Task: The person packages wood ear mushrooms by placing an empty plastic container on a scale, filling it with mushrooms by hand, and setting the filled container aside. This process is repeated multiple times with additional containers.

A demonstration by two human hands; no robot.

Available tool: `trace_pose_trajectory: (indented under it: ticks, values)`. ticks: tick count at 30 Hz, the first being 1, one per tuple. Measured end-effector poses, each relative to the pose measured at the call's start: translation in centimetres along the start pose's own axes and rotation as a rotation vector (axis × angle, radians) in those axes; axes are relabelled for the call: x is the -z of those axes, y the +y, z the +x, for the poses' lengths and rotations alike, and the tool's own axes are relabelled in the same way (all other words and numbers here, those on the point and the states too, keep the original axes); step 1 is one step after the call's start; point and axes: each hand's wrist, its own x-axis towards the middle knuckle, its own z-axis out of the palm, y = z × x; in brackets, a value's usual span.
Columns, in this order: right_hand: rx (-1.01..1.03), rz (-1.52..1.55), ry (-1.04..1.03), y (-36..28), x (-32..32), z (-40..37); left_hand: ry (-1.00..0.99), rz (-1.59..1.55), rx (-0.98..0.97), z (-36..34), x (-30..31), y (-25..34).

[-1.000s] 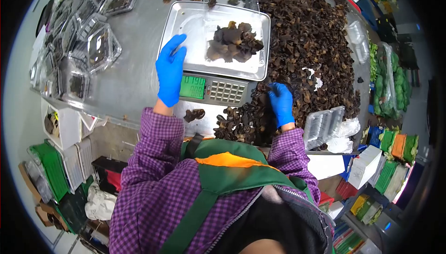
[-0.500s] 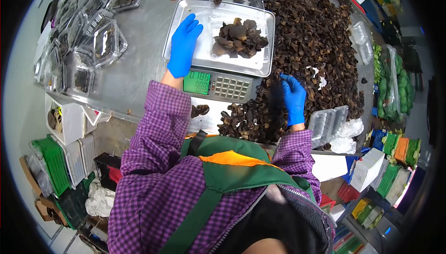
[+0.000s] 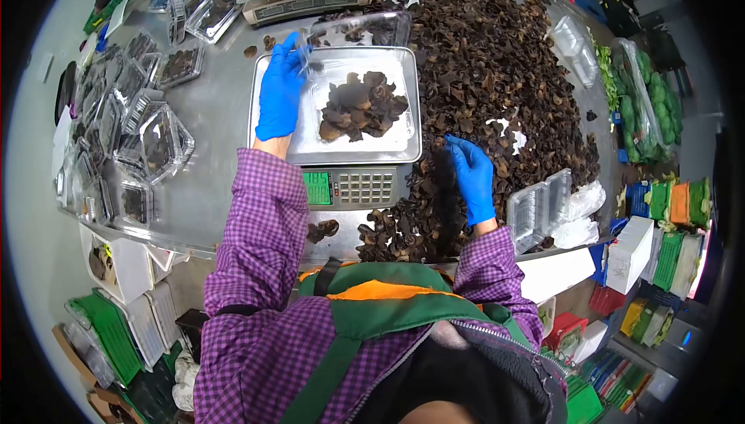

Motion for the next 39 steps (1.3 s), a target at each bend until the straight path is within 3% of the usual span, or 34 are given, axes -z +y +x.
trace_pose_trajectory:
  ticks: [2,6,8,10,11,15,18,22,24,27,30,32,34,35,36,37,39]
  values:
    - [-0.245,0.224,-0.13,-2.3,-0.6,0.9,0.016,0.025,0.026,-1.3,-0.3,1.8]
    - [-0.33,0.333,-0.22,-5.1,-2.3,2.6,-0.071,0.387,0.035,-5.4,-0.5,2.9]
    - [-0.372,0.293,-0.26,-6.2,-3.2,3.6,-0.062,0.388,0.037,-7.3,0.5,1.5]
    - [-0.498,0.329,-0.333,-6.7,-4.3,4.1,-0.07,0.542,0.22,-9.0,1.4,0.7]
    - [-0.381,0.344,-0.345,-5.4,-5.2,4.1,-0.087,0.484,0.326,-9.5,1.7,0.7]
    - [-0.479,0.403,-0.349,-5.3,-5.8,4.5,-0.16,0.364,0.349,-10.4,1.5,0.7]
    - [-0.46,0.564,-0.359,-4.4,-6.7,4.0,-0.105,0.412,0.341,-10.0,1.1,0.9]
    - [-0.395,0.355,-0.249,-3.5,-8.1,4.2,-0.065,0.382,0.347,-9.5,1.2,0.3]
    - [-0.256,0.207,-0.198,-1.0,-9.3,4.4,-0.092,0.385,0.364,-9.6,1.4,0.2]
    - [-0.173,0.263,-0.136,-1.6,-8.5,2.3,-0.076,0.382,0.317,-10.5,0.9,1.0]
    - [-0.138,0.241,-0.08,-4.2,-3.8,-0.8,-0.022,0.442,0.217,-11.4,2.0,1.8]
    - [0.115,0.014,0.149,-2.8,-0.8,-2.5,0.081,0.395,0.223,-11.6,2.6,2.5]
    - [0.008,-0.085,0.228,-2.3,3.5,-4.3,0.094,0.385,0.209,-11.9,3.2,3.5]
    - [0.118,-0.202,0.32,0.0,5.2,-4.9,0.1,0.369,0.192,-12.1,3.7,4.1]
    - [0.012,-0.245,0.341,-0.3,7.2,-6.0,0.118,0.377,0.175,-12.2,3.8,4.5]
    - [0.072,-0.322,0.376,2.1,9.0,-6.8,0.113,0.38,0.142,-12.4,4.0,4.8]
    - [-0.008,-0.588,0.344,5.9,11.9,-9.6,0.104,0.355,0.113,-12.2,4.7,4.7]
